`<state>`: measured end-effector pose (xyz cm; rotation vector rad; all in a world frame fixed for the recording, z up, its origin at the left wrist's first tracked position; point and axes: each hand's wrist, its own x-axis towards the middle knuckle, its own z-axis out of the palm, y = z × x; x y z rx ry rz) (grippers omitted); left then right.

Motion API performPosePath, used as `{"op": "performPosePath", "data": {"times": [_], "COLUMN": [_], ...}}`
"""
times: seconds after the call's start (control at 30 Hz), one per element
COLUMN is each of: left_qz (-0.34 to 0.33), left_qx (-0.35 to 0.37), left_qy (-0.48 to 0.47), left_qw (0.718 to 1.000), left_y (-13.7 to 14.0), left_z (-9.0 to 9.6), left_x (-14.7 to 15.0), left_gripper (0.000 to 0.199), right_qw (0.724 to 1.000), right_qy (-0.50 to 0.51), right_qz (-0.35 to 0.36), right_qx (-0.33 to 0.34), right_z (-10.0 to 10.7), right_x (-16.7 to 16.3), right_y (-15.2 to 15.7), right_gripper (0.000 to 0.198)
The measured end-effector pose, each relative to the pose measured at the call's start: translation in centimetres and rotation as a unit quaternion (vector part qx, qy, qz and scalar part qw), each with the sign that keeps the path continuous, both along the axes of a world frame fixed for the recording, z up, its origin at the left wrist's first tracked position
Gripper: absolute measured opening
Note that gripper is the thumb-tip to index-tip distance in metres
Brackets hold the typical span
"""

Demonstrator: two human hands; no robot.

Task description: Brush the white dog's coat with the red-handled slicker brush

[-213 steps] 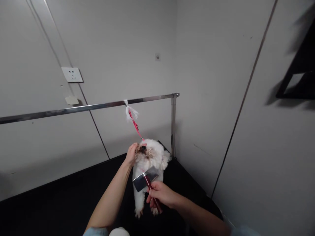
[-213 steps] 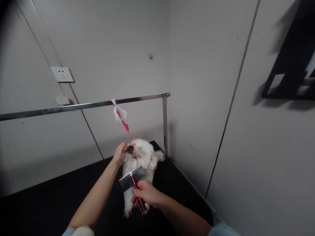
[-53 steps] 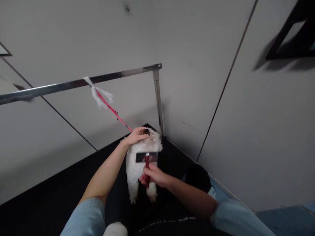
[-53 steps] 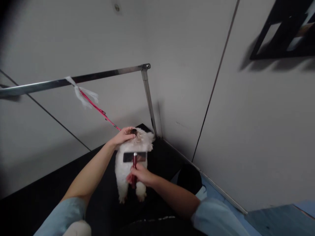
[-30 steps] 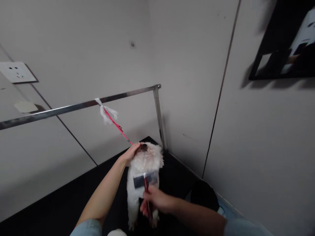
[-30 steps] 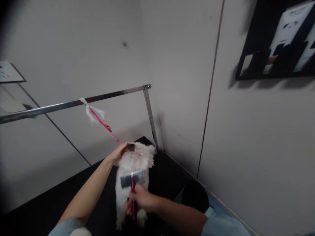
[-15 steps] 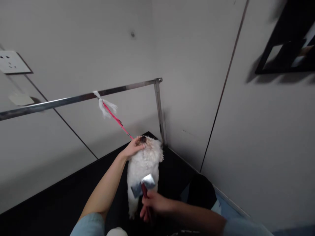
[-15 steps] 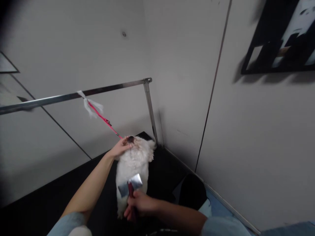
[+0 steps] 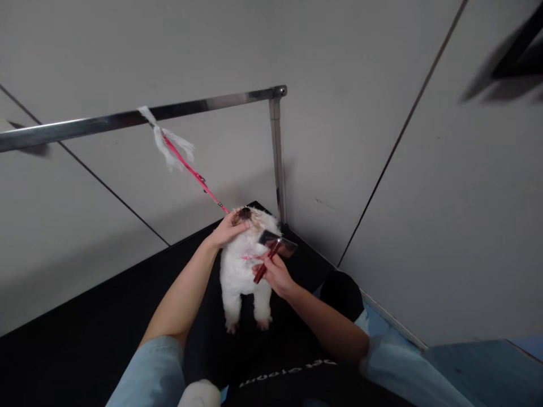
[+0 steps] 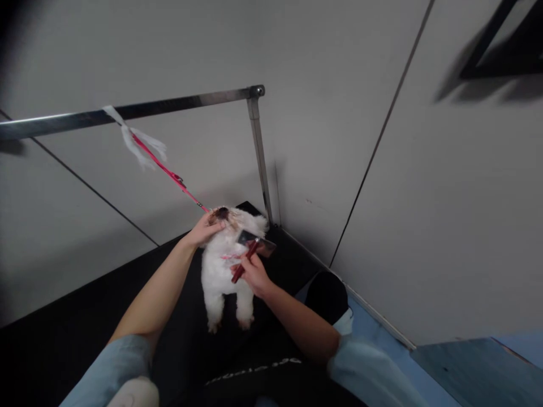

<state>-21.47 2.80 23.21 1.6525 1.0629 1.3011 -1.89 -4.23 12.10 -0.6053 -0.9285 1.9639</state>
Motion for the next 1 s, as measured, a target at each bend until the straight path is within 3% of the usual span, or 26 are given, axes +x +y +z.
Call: {"op": "performPosePath", "data": {"times": [0.13, 0.23, 0.33, 0.43, 0.5, 0.7, 0.9, 1.0], "left_qz": [-0.021, -0.032, 0.010, 0.036, 0.033, 0.026, 0.037, 0.025], "left_qx": [0.035, 0.083, 0.105, 0.100, 0.104, 0.120, 0.107, 0.117], "left_qy": [0.038, 0.061, 0.073, 0.066, 0.060, 0.062, 0.061, 0.080], "left_qw": [0.998, 0.994, 0.992, 0.992, 0.992, 0.990, 0.992, 0.990], "left_y": [0.0, 0.1, 0.3, 0.6, 0.7, 0.4, 0.3, 0.2], "left_z": [-0.4, -0.8, -1.2, -1.6, -1.7, -1.4, -1.6, -1.3], "left_x": [-0.8, -1.1, -0.8, -0.4, -0.2, -0.5, -0.8, -0.7], "left_gripper": [0.076, 0.089, 0.082, 0.069, 0.064, 0.059, 0.060, 0.059], "right_qw": [0.994, 0.988, 0.994, 0.996, 0.988, 0.973, 0.967, 0.961], "right_qy": [0.109, 0.147, 0.090, 0.040, 0.073, 0.169, 0.145, 0.195], "right_qz": [-0.018, -0.041, -0.053, -0.039, -0.036, -0.028, 0.070, 0.053], "right_qx": [-0.012, 0.025, 0.019, -0.075, -0.131, -0.158, -0.200, -0.190], "right_z": [5.3, 7.2, 6.2, 3.7, 3.1, 5.2, 4.1, 4.6], "right_x": [-0.3, 0.2, 0.8, 1.0, 0.7, -0.8, -1.2, -1.4], "right_y": [4.0, 5.3, 4.3, 2.2, 1.7, 3.5, 2.4, 2.6], "right_gripper": [0.039, 0.039, 0.036, 0.034, 0.031, 0.007, 0.011, 0.013]}}
